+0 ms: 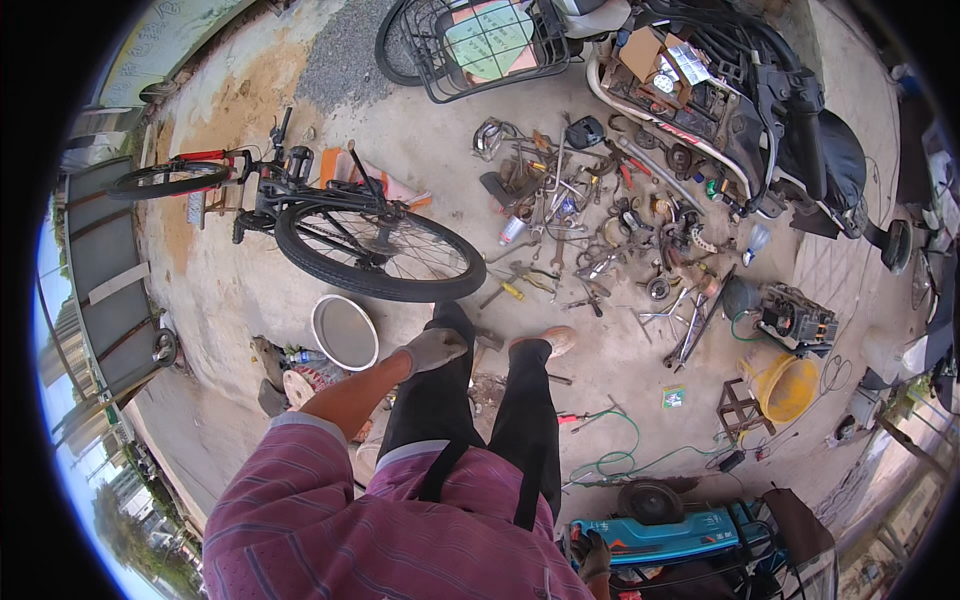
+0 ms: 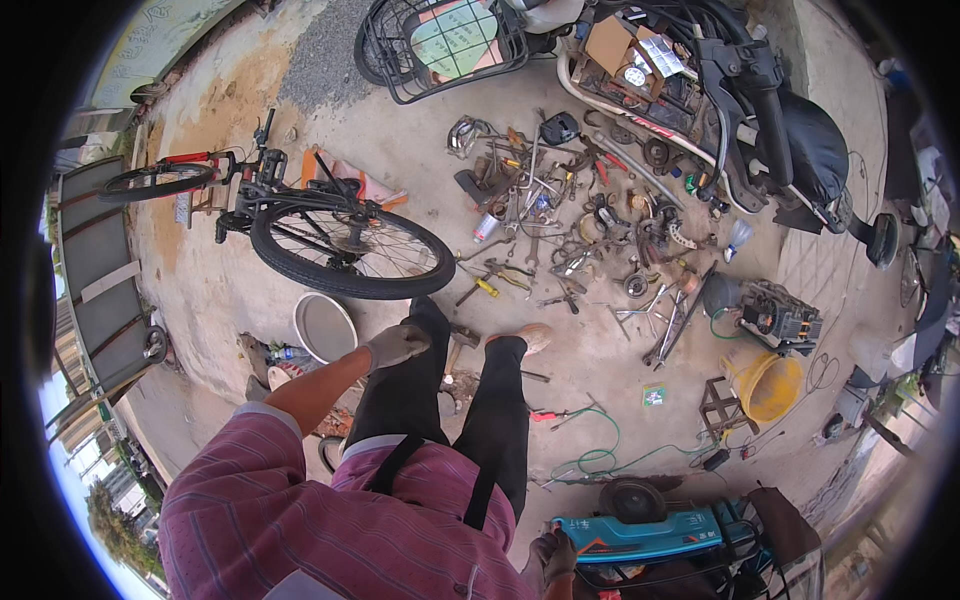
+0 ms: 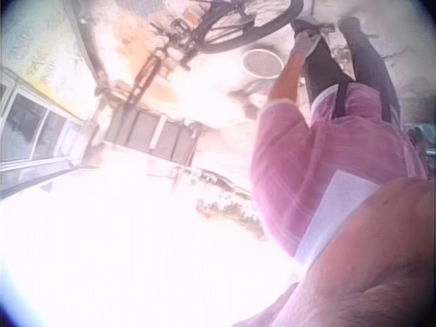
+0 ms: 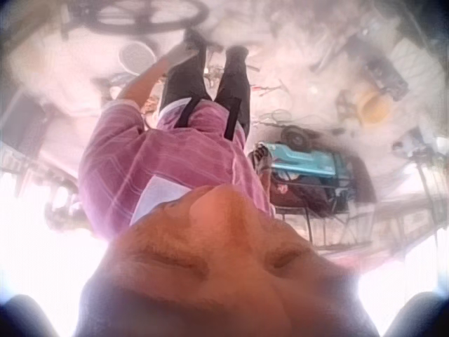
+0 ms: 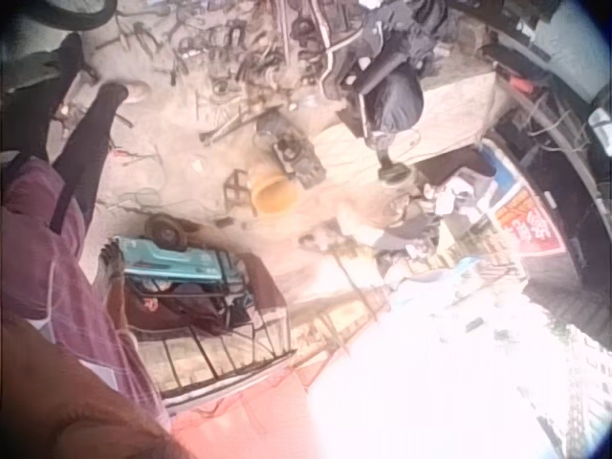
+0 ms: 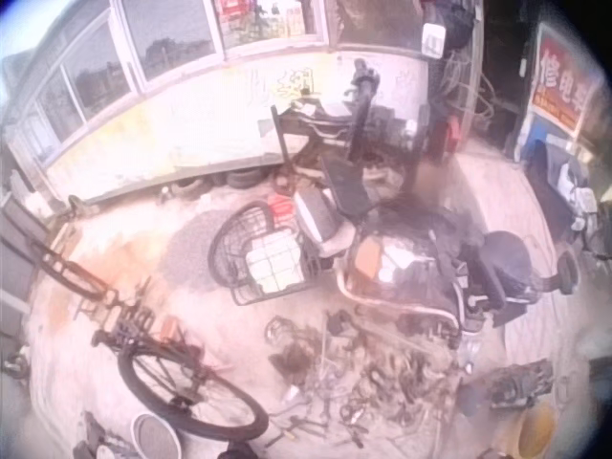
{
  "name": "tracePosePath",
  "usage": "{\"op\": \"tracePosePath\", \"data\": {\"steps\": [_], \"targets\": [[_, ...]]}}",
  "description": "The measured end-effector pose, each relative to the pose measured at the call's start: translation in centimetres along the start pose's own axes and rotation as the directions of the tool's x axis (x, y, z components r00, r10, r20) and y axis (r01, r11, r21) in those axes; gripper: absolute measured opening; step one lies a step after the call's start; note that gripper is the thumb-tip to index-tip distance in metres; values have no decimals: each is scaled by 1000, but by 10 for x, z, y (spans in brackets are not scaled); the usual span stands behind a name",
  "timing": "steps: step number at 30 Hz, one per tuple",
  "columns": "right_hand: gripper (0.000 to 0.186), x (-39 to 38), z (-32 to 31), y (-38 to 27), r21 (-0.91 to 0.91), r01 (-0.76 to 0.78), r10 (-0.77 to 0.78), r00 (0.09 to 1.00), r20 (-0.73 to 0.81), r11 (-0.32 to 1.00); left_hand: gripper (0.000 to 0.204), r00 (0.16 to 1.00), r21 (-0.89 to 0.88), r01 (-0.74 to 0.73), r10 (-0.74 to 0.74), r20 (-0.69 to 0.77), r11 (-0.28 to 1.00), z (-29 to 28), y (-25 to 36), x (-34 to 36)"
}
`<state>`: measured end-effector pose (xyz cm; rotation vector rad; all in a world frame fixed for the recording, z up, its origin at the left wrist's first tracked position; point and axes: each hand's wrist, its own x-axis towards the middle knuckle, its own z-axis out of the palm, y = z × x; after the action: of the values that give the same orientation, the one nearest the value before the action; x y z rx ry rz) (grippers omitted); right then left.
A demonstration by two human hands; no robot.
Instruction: The person uses a red tool to adjust the rear hub of a bicycle wheel. They repeatedly tighten and loosen the hub, rotate the wheel to check alignment, and make small adjustments throughout the clip.
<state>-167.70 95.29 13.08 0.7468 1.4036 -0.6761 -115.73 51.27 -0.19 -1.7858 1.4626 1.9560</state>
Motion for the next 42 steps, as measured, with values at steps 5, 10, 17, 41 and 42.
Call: {"op": "tracePosePath", "data": {"steps": [5, 10, 17, 41, 42], "targets": [[29, 13, 28, 40, -227, -121, -3, 877, -480, 966, 28, 998, 117, 21, -28, 51, 993, 33, -68, 128], [30, 55, 78, 14, -229, -90, -32, 877, -479, 969, 36, 940, 169, 141, -78, -332, 975, 62, -158, 274], [32, 78, 99, -38, -287, -78, -96, 832, -547, 955, 46, 897, 480, 173, 63, -437, 860, 61, -217, 413], [38, 127, 186, -219, -619, 14, -57, 997, -50, 785, 17, 939, -969, -3, -333, -88, 248, 42, -155, 34], [38, 132, 199, -232, -623, 4, -17, 1000, -15, 782, 18, 950, -975, -31, -298, -98, 221, 37, -156, -9]]}}
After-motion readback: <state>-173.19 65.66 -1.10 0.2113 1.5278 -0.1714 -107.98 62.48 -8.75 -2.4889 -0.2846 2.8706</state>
